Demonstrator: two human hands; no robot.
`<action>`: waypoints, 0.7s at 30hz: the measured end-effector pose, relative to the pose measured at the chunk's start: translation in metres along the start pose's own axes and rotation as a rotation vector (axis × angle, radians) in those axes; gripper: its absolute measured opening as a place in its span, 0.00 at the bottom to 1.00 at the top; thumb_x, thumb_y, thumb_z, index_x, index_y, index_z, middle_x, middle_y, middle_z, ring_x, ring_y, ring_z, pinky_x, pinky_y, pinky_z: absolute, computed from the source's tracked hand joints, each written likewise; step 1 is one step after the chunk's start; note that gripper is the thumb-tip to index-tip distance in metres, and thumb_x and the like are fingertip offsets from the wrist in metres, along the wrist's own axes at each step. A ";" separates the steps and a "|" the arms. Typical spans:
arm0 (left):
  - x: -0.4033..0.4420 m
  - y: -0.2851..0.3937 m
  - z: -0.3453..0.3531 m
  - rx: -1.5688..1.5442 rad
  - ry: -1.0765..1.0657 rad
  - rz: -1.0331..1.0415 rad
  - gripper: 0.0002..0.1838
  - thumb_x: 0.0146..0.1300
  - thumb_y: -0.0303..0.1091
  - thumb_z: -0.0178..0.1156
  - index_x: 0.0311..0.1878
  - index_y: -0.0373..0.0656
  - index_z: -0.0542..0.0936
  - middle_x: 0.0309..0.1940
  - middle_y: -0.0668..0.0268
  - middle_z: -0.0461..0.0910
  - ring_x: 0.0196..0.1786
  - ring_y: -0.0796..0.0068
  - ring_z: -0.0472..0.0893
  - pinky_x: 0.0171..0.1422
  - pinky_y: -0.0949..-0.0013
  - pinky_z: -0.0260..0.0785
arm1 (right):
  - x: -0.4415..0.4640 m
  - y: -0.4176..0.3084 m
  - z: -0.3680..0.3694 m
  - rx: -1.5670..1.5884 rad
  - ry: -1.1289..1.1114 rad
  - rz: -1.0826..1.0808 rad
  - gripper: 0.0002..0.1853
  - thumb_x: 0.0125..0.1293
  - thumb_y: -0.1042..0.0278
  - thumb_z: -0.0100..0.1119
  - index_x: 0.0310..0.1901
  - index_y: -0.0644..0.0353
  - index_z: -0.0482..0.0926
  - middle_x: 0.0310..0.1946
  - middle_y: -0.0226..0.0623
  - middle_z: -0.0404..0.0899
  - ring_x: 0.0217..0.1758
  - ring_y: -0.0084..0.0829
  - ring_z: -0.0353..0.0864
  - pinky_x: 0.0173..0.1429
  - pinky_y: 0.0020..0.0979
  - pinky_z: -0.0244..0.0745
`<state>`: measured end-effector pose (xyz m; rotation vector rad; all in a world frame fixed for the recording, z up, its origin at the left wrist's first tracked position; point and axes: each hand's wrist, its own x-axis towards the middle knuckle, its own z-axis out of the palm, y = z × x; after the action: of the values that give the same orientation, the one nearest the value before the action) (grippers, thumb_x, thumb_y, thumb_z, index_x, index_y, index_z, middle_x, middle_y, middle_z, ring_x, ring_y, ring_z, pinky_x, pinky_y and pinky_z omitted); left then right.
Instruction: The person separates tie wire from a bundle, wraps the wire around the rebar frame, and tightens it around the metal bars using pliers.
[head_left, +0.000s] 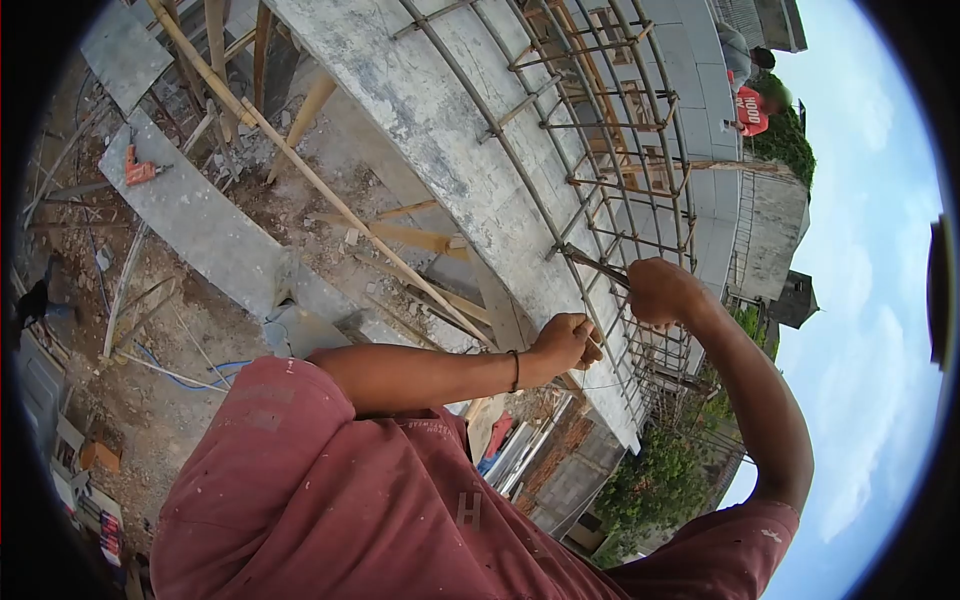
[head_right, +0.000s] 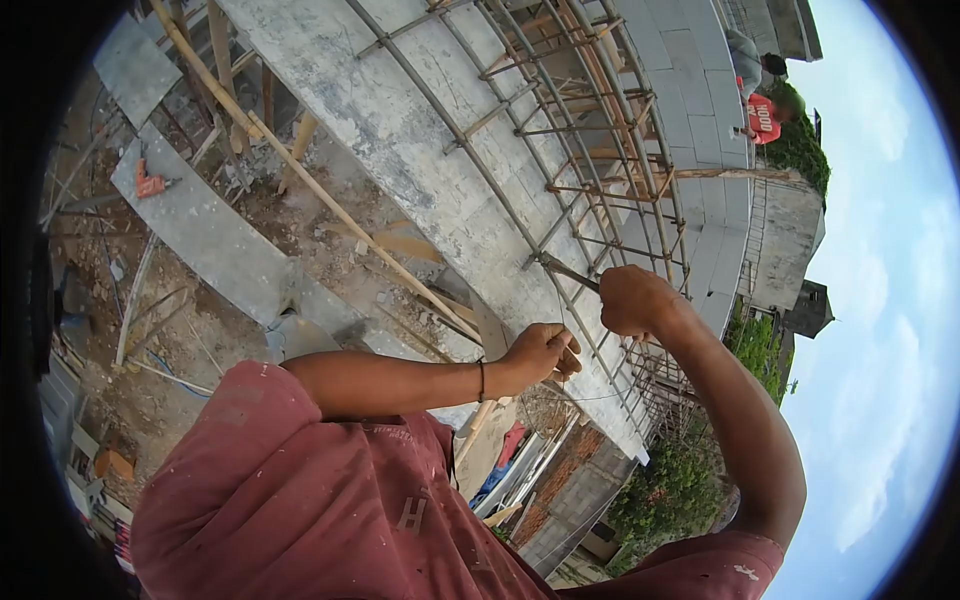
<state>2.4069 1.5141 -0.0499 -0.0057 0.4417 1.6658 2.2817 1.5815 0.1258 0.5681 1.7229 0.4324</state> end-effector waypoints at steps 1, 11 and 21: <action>0.000 0.000 0.000 -0.002 -0.001 0.001 0.17 0.82 0.40 0.43 0.45 0.37 0.76 0.32 0.62 0.84 0.33 0.75 0.83 0.39 0.69 0.79 | -0.001 -0.002 -0.001 -0.102 0.089 -0.051 0.11 0.57 0.79 0.50 0.29 0.76 0.82 0.34 0.59 0.85 0.38 0.48 0.89 0.44 0.43 0.84; -0.003 -0.001 -0.008 -0.086 -0.078 -0.036 0.17 0.82 0.42 0.45 0.50 0.37 0.77 0.39 0.60 0.85 0.39 0.75 0.84 0.45 0.70 0.80 | -0.007 -0.003 0.015 -0.087 0.148 -0.072 0.18 0.69 0.59 0.64 0.36 0.72 0.84 0.37 0.58 0.85 0.43 0.53 0.87 0.50 0.47 0.81; 0.005 -0.008 -0.020 -0.153 -0.006 -0.009 0.34 0.72 0.44 0.62 0.74 0.36 0.65 0.67 0.57 0.72 0.70 0.67 0.71 0.79 0.61 0.58 | 0.039 0.046 0.097 0.182 0.461 -0.096 0.14 0.62 0.61 0.69 0.42 0.63 0.84 0.35 0.56 0.86 0.41 0.56 0.87 0.50 0.49 0.82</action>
<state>2.4088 1.5141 -0.0721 -0.1159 0.3081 1.6865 2.3766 1.6406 0.0996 0.5396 2.2390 0.3581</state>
